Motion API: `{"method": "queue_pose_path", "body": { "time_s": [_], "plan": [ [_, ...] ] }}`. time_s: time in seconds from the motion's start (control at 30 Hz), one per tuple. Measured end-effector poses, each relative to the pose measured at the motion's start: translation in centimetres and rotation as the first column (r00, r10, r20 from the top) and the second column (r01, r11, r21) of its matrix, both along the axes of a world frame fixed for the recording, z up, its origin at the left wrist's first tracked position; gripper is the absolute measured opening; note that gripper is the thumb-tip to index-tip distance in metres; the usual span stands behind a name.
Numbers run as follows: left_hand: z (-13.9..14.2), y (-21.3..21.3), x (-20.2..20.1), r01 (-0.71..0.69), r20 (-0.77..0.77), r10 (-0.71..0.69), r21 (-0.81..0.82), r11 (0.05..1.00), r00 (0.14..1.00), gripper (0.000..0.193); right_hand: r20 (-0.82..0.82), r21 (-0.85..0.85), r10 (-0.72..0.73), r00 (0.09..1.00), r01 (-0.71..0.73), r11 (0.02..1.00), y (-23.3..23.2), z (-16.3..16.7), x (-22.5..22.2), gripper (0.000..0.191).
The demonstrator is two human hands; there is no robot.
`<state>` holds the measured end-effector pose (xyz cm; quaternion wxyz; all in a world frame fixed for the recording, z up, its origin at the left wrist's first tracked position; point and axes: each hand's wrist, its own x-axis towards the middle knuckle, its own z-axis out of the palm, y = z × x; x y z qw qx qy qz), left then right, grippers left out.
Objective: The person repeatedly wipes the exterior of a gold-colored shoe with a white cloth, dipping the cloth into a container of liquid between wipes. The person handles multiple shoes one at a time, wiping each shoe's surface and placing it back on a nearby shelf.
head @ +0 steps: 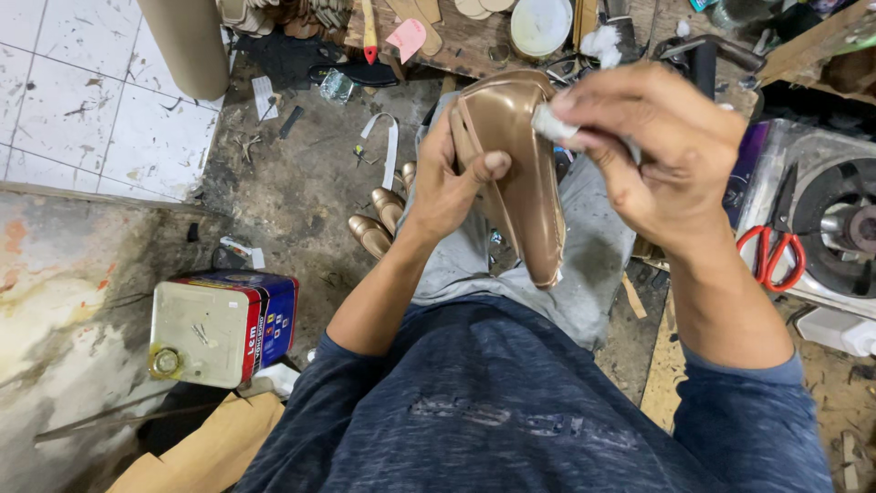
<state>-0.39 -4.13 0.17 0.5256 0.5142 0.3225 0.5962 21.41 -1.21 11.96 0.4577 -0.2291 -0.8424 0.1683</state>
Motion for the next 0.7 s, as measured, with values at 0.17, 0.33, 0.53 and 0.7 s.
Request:
{"method": "queue_pose_path", "body": {
  "time_s": [0.17, 0.33, 0.53, 0.7],
  "plan": [
    [-1.2, 0.8, 0.2, 0.009, 0.079, -0.002, -0.089, 0.996, 0.997, 0.064, 0.007, 0.012, -0.054, 0.999, 0.054, 0.998, 0.3, -0.2, -0.8, 0.021],
    [-2.4, 1.3, 0.1, -0.002, 0.125, 0.022, -0.158, 0.987, 0.992, 0.06, -0.023, -0.048, 0.019, 1.0, -0.02, 0.999, 0.1, -0.1, -1.1, 0.024],
    [-4.2, 2.1, 0.6, 0.06, 0.311, 0.01, -0.215, 0.975, 0.95, 0.056, 0.002, 0.006, -0.053, 0.999, 0.053, 0.999, 0.0, 0.1, -1.8, 0.023],
    [-5.3, 2.8, -0.1, 0.051, 0.379, 0.056, -0.267, 0.962, 0.924, 0.053, 0.014, -0.089, 0.141, 0.99, -0.139, 0.986, -0.9, -0.5, -1.7, 0.02]
  ]
}}
